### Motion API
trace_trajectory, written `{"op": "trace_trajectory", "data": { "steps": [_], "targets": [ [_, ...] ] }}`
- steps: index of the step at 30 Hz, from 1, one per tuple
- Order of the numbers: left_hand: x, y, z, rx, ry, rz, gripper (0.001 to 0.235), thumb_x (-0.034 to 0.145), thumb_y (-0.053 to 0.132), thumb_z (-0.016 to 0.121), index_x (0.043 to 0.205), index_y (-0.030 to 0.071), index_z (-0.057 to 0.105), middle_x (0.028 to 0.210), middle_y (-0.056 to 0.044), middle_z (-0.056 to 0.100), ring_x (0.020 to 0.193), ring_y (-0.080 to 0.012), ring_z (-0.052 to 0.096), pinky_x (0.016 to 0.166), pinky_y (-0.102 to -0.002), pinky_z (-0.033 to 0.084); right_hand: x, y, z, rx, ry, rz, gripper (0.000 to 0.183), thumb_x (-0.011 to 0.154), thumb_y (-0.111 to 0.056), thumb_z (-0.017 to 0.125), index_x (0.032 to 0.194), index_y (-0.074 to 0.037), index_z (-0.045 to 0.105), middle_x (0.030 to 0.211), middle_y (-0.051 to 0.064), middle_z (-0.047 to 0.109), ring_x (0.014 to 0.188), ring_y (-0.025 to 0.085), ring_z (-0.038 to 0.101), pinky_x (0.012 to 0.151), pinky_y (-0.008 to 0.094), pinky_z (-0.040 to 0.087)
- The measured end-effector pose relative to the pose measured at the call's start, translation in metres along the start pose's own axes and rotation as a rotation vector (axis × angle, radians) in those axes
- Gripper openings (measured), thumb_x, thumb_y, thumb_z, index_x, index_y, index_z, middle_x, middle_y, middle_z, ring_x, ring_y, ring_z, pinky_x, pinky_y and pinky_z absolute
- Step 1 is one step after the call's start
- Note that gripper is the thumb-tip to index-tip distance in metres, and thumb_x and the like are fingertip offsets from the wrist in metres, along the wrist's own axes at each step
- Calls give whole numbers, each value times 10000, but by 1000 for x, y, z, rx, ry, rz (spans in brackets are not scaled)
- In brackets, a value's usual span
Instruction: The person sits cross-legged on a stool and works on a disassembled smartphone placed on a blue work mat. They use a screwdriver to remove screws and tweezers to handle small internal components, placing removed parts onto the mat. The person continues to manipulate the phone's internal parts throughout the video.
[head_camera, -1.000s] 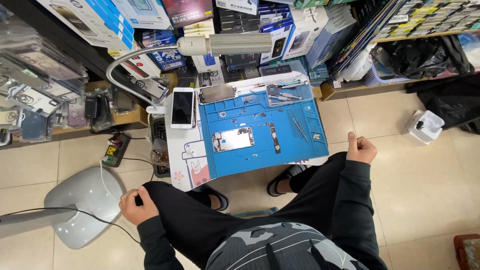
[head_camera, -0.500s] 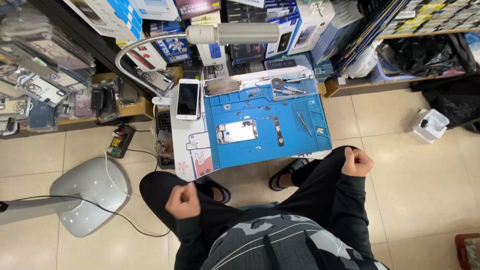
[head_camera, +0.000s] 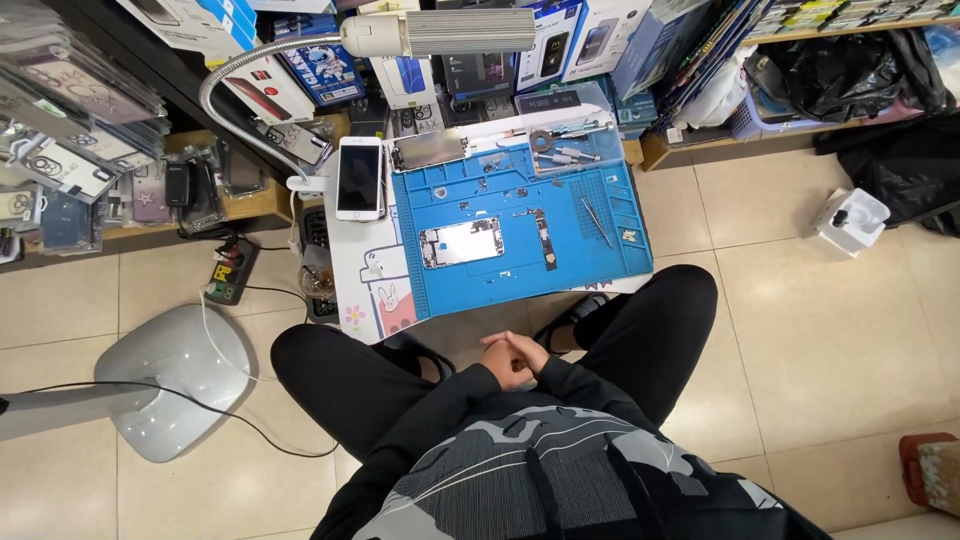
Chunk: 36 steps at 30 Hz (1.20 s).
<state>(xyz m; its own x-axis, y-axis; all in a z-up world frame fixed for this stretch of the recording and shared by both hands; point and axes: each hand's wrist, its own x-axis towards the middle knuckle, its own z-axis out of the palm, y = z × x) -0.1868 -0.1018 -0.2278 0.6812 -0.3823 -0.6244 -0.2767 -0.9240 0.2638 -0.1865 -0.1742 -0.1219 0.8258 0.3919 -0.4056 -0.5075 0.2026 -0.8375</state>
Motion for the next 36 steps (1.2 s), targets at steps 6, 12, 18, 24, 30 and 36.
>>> {"op": "trace_trajectory", "data": {
  "steps": [6,12,18,24,30,36],
  "targets": [
    [32,47,-10,1278,-434,-793,297,1073,361,545,1256,197,714,1384,-45,675,1454,-325,464,1299,-572,135,20,-6,17,8,122,509,832,919,-722,773,1393,-42,696,1413,273,620,1238,461,602,1075,547,459],
    [41,11,5,1156,-289,-388,227,1055,313,550,1160,188,708,1244,-53,673,1280,-304,493,1167,-542,221,18,-1,12,-86,274,450,713,897,-645,815,1094,39,770,1059,254,739,901,403,682,848,528,524],
    [41,-13,0,1015,-128,0,173,1038,266,554,1064,178,701,1104,-62,670,1106,-284,522,1036,-511,307,35,31,-16,-271,233,441,768,925,-689,708,1135,48,751,1100,268,733,910,396,697,854,548,536],
    [21,-36,3,839,47,345,155,1020,219,558,968,169,695,964,-70,668,932,-264,551,904,-481,394,-4,-82,22,-870,-159,106,573,1091,-510,462,1073,16,687,997,304,724,906,477,706,860,590,564],
    [5,-60,-8,642,225,714,182,1002,171,562,872,159,689,824,-78,665,759,-245,580,773,-451,480,-3,-72,3,-1429,-219,-220,578,1043,-626,347,1016,-108,601,767,182,707,691,395,703,710,539,600],
    [-20,-63,-33,559,339,901,246,1016,133,529,812,166,663,750,-69,648,660,-219,571,709,-413,514,9,-44,-16,-1531,-224,-300,536,997,-621,349,1064,-140,575,799,163,719,736,404,732,718,564,606]
  ]
}}
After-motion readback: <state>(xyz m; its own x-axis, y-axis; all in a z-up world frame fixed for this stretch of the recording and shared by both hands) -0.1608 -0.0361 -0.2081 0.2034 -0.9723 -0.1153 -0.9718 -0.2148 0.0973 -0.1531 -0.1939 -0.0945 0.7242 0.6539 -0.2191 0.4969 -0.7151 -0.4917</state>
